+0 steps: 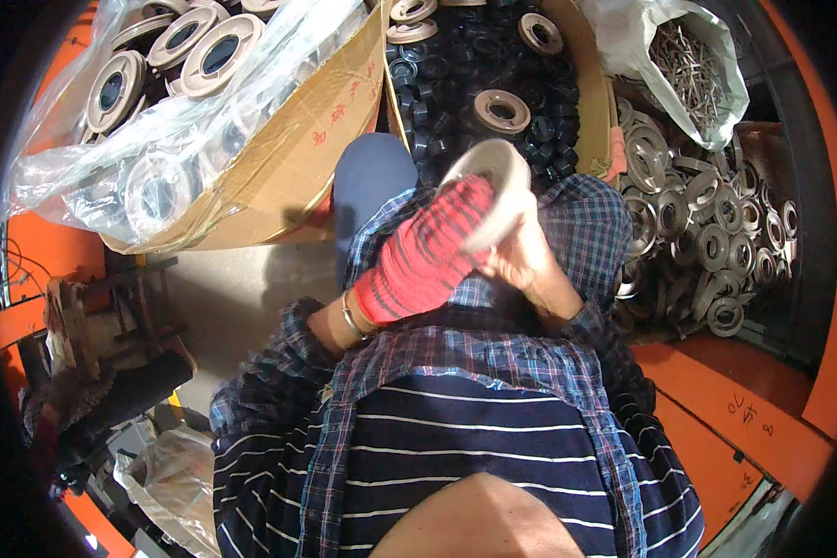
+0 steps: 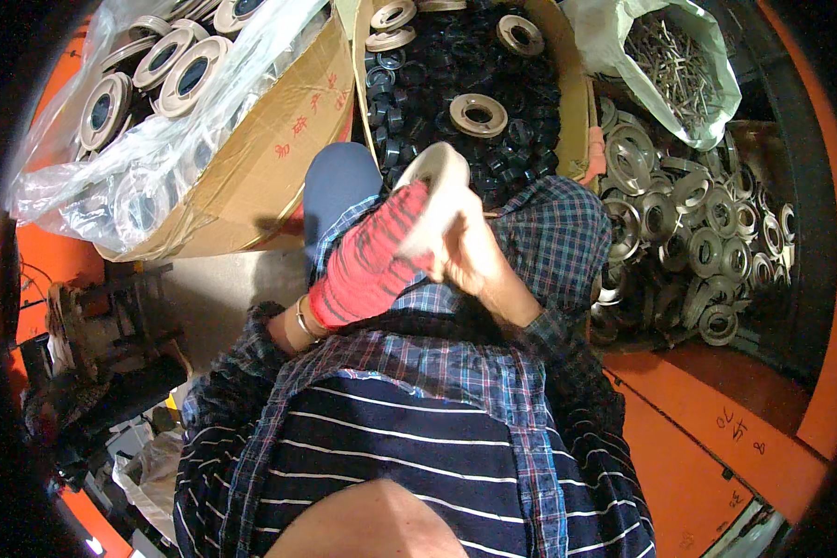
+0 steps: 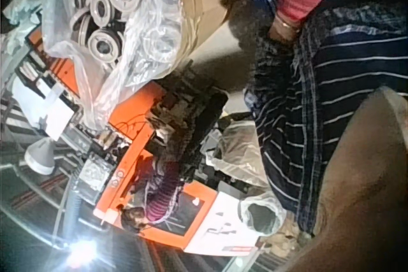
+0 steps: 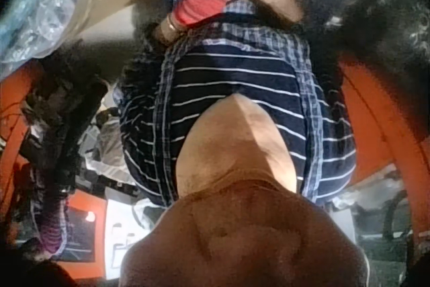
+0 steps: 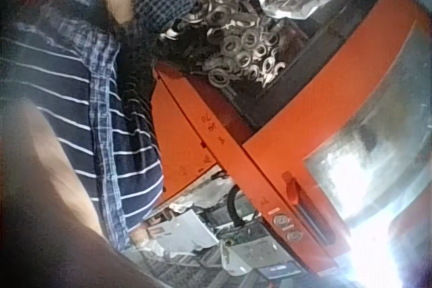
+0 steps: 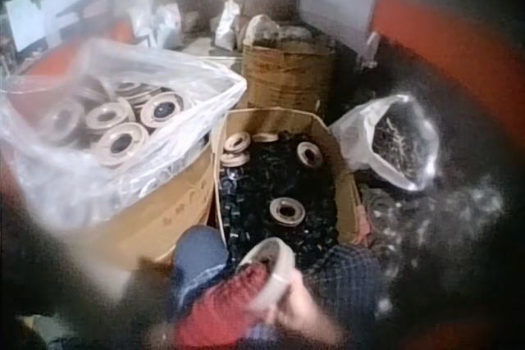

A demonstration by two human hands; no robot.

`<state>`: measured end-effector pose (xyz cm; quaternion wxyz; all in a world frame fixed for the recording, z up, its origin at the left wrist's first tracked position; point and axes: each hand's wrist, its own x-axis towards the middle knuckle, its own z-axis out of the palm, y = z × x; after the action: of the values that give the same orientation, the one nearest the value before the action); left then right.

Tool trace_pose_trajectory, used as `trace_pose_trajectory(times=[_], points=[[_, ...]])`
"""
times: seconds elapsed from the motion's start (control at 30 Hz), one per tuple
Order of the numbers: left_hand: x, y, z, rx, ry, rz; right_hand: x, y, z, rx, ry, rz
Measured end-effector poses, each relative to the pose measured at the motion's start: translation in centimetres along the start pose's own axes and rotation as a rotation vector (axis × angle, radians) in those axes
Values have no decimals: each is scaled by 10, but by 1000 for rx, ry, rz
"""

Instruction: The person sits on the floor and repeatedly picks up a beige circular part and a black circular part, presses them together, and places the assembled unit into a plastic-lined box. The process is repeated continuously with items taken from a nearby cardboard box.

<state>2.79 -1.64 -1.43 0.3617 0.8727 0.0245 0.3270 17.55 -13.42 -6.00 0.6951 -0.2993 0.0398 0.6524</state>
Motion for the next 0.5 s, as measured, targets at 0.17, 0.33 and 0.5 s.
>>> trace_pose_trajectory(times=[0.17,0.33,0.5], points=[[-12,-4,-39,146,-386,439,1,27,-29,251,-605,351],[18,6,-131,-374,9,-397,64,-57,-19,-1030,-308,29],[109,-10,-256,928,495,-268,175,-112,-88,-2215,495,-589]])
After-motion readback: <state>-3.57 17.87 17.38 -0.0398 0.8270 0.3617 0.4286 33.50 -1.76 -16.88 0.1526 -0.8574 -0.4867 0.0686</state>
